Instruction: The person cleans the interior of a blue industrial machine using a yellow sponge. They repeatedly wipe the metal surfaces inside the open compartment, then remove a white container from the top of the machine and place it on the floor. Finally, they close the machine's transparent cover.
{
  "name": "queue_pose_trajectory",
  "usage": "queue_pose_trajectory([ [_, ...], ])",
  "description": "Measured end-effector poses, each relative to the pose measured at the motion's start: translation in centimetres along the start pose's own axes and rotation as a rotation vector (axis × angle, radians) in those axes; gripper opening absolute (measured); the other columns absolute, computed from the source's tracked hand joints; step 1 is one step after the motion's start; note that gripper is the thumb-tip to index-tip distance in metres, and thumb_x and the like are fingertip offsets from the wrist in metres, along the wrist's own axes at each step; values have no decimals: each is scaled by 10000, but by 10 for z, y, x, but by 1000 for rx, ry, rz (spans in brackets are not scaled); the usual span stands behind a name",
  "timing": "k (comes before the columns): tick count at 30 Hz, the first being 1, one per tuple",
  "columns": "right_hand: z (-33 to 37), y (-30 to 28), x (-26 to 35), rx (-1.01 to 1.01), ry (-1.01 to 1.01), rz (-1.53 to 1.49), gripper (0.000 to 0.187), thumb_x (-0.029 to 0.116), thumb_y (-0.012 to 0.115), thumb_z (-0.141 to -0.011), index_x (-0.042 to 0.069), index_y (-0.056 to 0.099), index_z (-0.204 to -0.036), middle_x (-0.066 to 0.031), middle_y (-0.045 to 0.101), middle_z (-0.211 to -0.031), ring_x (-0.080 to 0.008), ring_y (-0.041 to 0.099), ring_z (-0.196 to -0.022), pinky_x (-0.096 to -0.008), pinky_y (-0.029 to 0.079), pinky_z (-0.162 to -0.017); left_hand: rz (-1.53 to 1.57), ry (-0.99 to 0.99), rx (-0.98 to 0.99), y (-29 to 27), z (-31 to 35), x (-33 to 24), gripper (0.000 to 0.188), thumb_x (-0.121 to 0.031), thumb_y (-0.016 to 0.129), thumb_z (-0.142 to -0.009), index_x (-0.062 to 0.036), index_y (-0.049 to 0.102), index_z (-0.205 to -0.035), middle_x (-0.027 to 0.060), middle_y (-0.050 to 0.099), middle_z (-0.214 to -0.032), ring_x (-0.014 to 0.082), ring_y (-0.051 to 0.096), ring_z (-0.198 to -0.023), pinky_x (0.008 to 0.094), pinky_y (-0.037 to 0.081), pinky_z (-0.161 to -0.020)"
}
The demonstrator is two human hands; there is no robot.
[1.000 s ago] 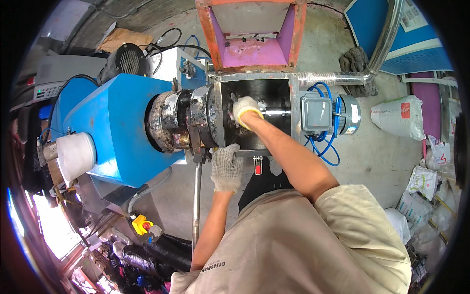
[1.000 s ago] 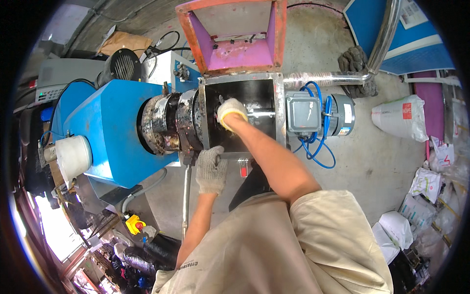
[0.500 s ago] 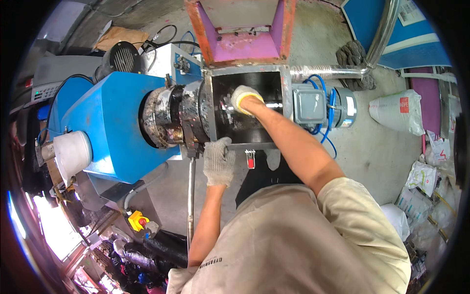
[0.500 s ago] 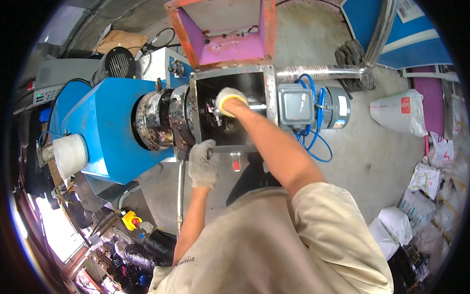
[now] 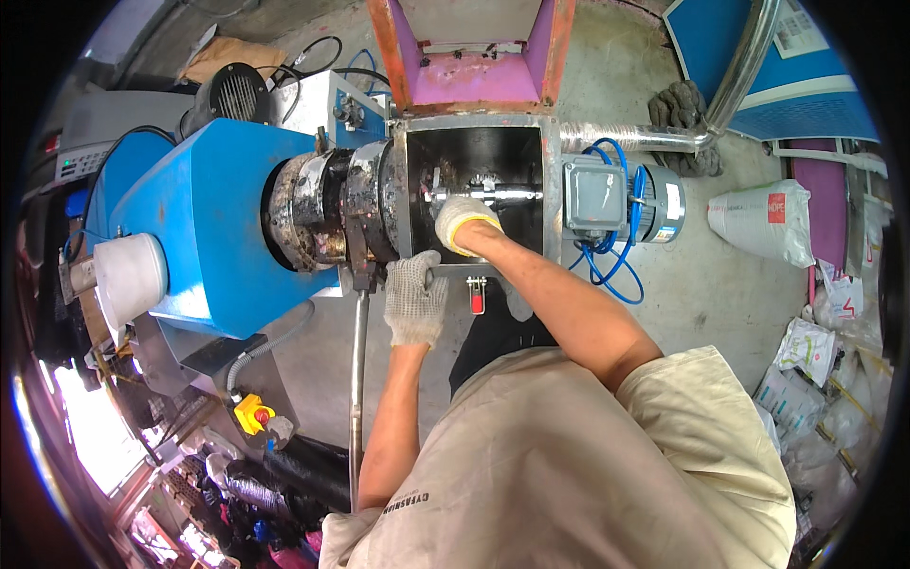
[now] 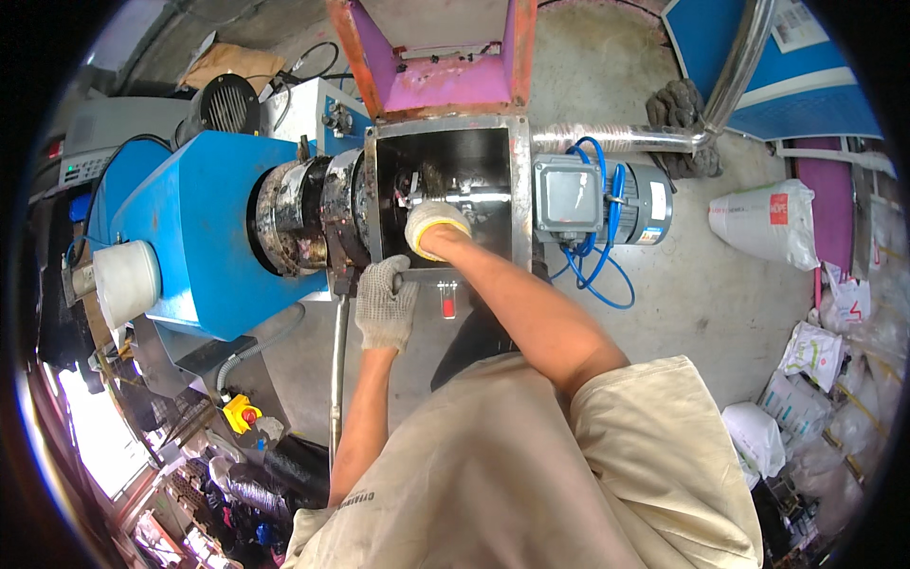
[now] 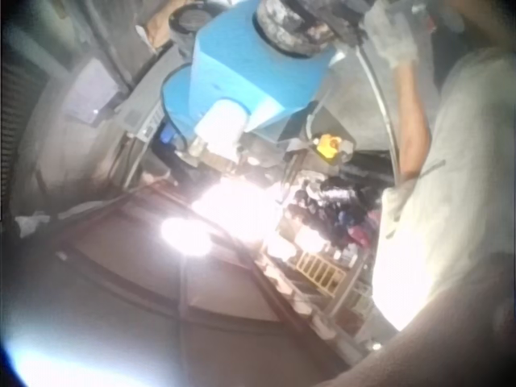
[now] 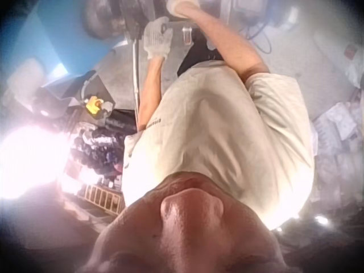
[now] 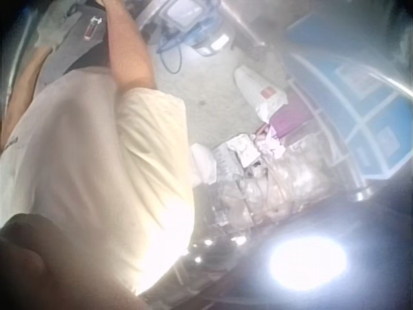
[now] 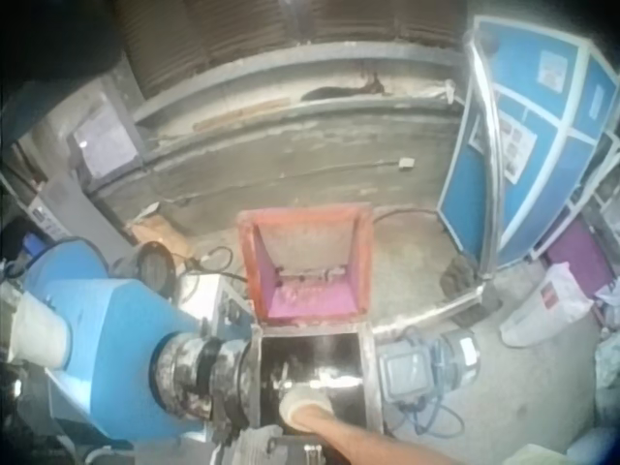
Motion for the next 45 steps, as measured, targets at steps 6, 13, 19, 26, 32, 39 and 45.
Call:
queue_pose_trajectory([
  [6, 14, -5, 27, 104, 152, 25, 315, 238, 631, -911, 132, 781, -1167, -159, 689, -1318, -338, 681, -1204, -450, 561, -983, -8, 16, -20, -2, 5, 5, 390, -36, 730, -758, -98, 673, -1138, 78, 567, -881, 272, 559, -818, 413, 488, -825],
  [13, -12, 27, -29, 161, 220, -442, 347, 309, 599, -907, 52, 761, -1075, -134, 751, -1100, -217, 695, -924, -401, 560, -825, 26, 1, -37, 0, 5, 6, 389, -26, 731, -755, -92, 683, -1136, 79, 575, -881, 258, 562, -813, 404, 489, -816],
  [19, -8, 11, -13, 203, -28, 23, 376, 313, 591, -886, 35, 772, -1061, -191, 747, -1130, -313, 735, -1013, -441, 561, -855, 23, -3, 0, 2, 1, 5, 429, -7, 746, -723, -105, 670, -1133, 74, 552, -833, 288, 556, -821, 428, 477, -827],
  [26, 65, -74, 1, 32, 7, 30, 335, 226, 548, -926, 68, 783, -1105, -207, 715, -1216, -398, 685, -1137, -464, 547, -994, 18, -18, 3, -2, 0, 1, 396, -36, 738, -744, -98, 674, -1129, 81, 571, -866, 286, 564, -828, 426, 482, -832],
  [32, 49, -83, 46, -134, 337, -328, 311, 196, 557, -932, 40, 770, -1098, -239, 727, -1162, -406, 699, -1121, -484, 565, -965, -7, -29, 35, -2, 1, 4, 370, -78, 742, -773, -85, 677, -1137, 90, 597, -916, 275, 573, -837, 412, 495, -839],
  [39, 30, -88, 19, -54, 179, -184, 336, 294, 575, -929, 73, 774, -1085, -229, 718, -1171, -420, 683, -1116, -492, 552, -955, 36, -12, -6, 0, 3, 6, 391, -47, 750, -747, -88, 676, -1129, 80, 576, -888, 275, 564, -812, 413, 487, -817],
  [45, 42, -81, 16, 18, 130, -93, 326, 247, 551, -928, 71, 776, -1084, -233, 726, -1134, -421, 685, -1100, -494, 546, -957, 20, -1, 9, 0, -1, 5, 398, -43, 746, -740, -99, 674, -1127, 68, 560, -866, 273, 560, -811, 415, 479, -803],
])
Point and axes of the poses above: each hand's wrist, its own z-axis away from the middle knuckle, its own y-axis out of the palm, x = y × z, the point moved 4 cm from there along -z, towards the middle knuckle
